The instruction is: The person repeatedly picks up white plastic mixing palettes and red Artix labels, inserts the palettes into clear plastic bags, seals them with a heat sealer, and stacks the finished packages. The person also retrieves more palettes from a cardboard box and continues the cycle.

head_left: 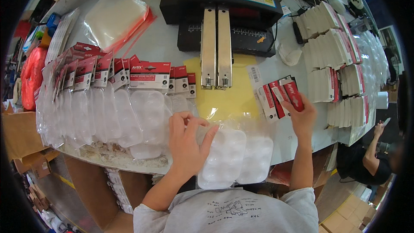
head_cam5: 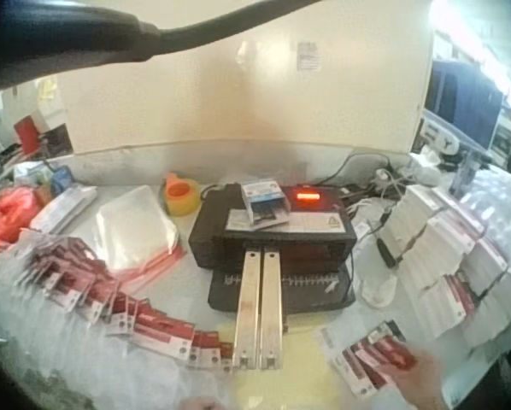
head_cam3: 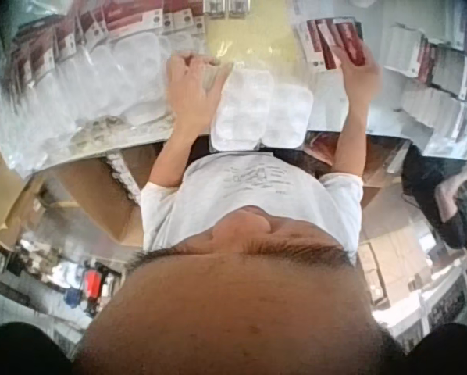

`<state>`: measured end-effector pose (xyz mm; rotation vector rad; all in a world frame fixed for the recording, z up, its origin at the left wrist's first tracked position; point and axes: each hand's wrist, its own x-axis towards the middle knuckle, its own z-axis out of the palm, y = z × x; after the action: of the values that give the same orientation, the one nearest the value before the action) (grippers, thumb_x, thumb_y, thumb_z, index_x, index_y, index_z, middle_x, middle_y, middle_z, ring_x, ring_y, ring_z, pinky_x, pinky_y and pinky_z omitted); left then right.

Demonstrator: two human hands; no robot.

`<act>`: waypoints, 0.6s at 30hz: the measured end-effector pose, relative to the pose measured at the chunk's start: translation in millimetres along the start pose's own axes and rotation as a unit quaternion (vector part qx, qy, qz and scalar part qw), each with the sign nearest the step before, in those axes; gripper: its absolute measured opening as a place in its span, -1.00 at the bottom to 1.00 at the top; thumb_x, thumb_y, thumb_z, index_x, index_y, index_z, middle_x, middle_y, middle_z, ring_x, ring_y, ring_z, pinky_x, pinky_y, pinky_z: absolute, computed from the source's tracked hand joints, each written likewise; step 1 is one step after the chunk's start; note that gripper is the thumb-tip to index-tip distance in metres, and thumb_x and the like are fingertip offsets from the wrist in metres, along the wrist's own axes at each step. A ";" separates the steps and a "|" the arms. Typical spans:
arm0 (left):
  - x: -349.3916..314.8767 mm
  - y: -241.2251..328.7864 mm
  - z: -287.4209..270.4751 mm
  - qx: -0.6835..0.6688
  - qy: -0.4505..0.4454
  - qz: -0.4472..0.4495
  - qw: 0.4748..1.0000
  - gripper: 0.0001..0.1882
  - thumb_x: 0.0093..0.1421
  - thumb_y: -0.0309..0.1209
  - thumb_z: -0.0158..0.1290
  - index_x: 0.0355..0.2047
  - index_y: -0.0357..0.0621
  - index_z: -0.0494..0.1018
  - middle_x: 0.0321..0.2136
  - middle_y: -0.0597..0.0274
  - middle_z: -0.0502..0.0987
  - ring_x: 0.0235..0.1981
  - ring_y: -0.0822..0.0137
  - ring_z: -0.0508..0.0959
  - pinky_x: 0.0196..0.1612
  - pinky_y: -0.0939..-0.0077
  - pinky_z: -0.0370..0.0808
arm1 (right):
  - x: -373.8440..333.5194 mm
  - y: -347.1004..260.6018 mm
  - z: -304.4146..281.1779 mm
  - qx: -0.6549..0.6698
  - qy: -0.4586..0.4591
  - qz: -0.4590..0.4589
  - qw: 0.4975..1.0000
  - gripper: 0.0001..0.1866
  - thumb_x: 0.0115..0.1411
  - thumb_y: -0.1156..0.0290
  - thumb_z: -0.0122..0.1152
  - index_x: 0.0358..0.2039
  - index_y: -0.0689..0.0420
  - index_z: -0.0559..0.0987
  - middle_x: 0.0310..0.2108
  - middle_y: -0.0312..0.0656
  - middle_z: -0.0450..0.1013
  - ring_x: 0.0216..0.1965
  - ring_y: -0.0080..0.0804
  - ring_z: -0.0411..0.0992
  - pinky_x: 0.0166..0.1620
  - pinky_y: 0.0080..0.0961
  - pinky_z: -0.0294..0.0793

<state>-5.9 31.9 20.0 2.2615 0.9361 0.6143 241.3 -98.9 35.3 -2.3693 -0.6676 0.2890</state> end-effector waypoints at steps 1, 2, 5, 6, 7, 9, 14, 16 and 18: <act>4.4 4.2 0.4 -0.029 0.036 -0.019 0.999 -0.76 -0.04 -0.35 0.23 -0.42 -0.17 0.42 -0.29 0.09 0.33 -0.29 0.14 0.33 -0.28 0.30 0.27 | -0.9 -9.5 -10.6 0.088 -0.030 -0.002 0.996 -0.48 -0.16 0.45 0.41 -0.13 0.26 0.48 -0.40 -0.24 0.53 -0.39 -0.55 0.48 -0.27 -0.57 0.44; 7.4 8.6 -0.5 -0.054 0.046 -0.017 0.997 -0.77 -0.03 -0.37 0.22 -0.42 -0.17 0.43 -0.25 0.08 0.35 -0.25 0.14 0.34 -0.26 0.30 0.27 | -6.0 -20.6 -23.8 0.175 -0.062 -0.001 0.983 -0.50 -0.14 0.46 0.40 -0.14 0.27 0.48 -0.40 -0.27 0.53 -0.40 -0.58 0.46 -0.27 -0.59 0.44; 6.0 19.6 -7.1 -0.080 0.070 0.039 0.994 -0.81 0.02 -0.42 0.18 -0.37 -0.19 0.44 -0.17 0.03 0.41 -0.20 0.21 0.39 -0.26 0.39 0.30 | -21.7 -58.2 -38.7 0.367 -0.200 -0.097 0.903 -0.59 -0.07 0.47 0.36 -0.17 0.30 0.50 -0.41 -0.23 0.53 -0.44 -0.60 0.44 -0.30 -0.61 0.44; 3.2 21.6 -10.5 -0.085 0.071 0.050 0.993 -0.82 0.05 -0.43 0.16 -0.35 -0.21 0.44 -0.15 0.01 0.43 -0.20 0.25 0.41 -0.27 0.43 0.32 | -23.5 -69.3 -32.9 0.302 -0.227 -0.146 0.914 -0.60 -0.06 0.45 0.36 -0.19 0.30 0.50 -0.43 -0.21 0.52 -0.47 -0.60 0.43 -0.35 -0.63 0.43; -0.8 23.9 -13.2 -0.207 0.038 -0.009 0.978 -0.81 0.08 -0.44 0.14 -0.31 -0.24 0.43 -0.18 0.03 0.46 -0.21 0.30 0.44 -0.25 0.48 0.34 | -20.9 -78.7 -25.5 0.227 -0.281 -0.191 0.913 -0.62 -0.05 0.43 0.35 -0.21 0.30 0.51 -0.45 -0.19 0.52 -0.50 -0.61 0.41 -0.40 -0.65 0.42; -8.7 26.3 -18.4 -0.453 -0.062 -0.119 0.882 -0.79 0.15 -0.46 0.09 -0.24 -0.29 0.40 -0.24 0.06 0.52 -0.25 0.39 0.49 -0.23 0.58 0.40 | -16.6 -92.4 -14.2 0.179 -0.342 -0.180 0.905 -0.63 -0.06 0.41 0.36 -0.23 0.30 0.52 -0.48 -0.18 0.51 -0.53 -0.62 0.39 -0.42 -0.66 0.40; -10.6 21.7 -24.7 -0.590 -0.129 -0.261 0.753 -0.82 0.29 -0.51 -0.14 -0.16 -0.37 0.34 -0.24 0.02 0.55 -0.18 0.39 0.53 -0.09 0.60 0.44 | -8.5 -105.1 7.6 0.128 -0.389 -0.053 0.911 -0.72 -0.11 0.43 0.41 -0.40 0.29 0.55 -0.59 -0.34 0.42 -0.55 -0.76 0.27 -0.48 -0.74 0.30; -8.1 19.2 -24.4 -0.544 -0.108 -0.242 0.796 -0.82 0.28 -0.49 -0.11 -0.19 -0.35 0.38 -0.29 0.09 0.57 -0.28 0.47 0.53 -0.19 0.66 0.44 | -10.1 -106.7 10.2 0.140 -0.393 -0.101 0.903 -0.70 -0.05 0.38 0.37 -0.35 0.29 0.54 -0.61 -0.28 0.43 -0.56 -0.72 0.27 -0.48 -0.69 0.32; -7.4 16.8 -24.0 -0.495 -0.097 -0.237 0.831 -0.84 0.27 -0.47 -0.07 -0.24 -0.33 0.42 -0.36 0.17 0.59 -0.40 0.54 0.51 -0.31 0.70 0.42 | -11.9 -108.4 10.7 0.135 -0.409 -0.119 0.895 -0.69 -0.02 0.35 0.35 -0.33 0.29 0.53 -0.61 -0.23 0.44 -0.57 -0.69 0.28 -0.48 -0.66 0.32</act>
<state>-17.5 25.4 47.1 1.0814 0.7641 0.4614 185.2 -28.1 97.4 -1.8101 -1.1919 1.2183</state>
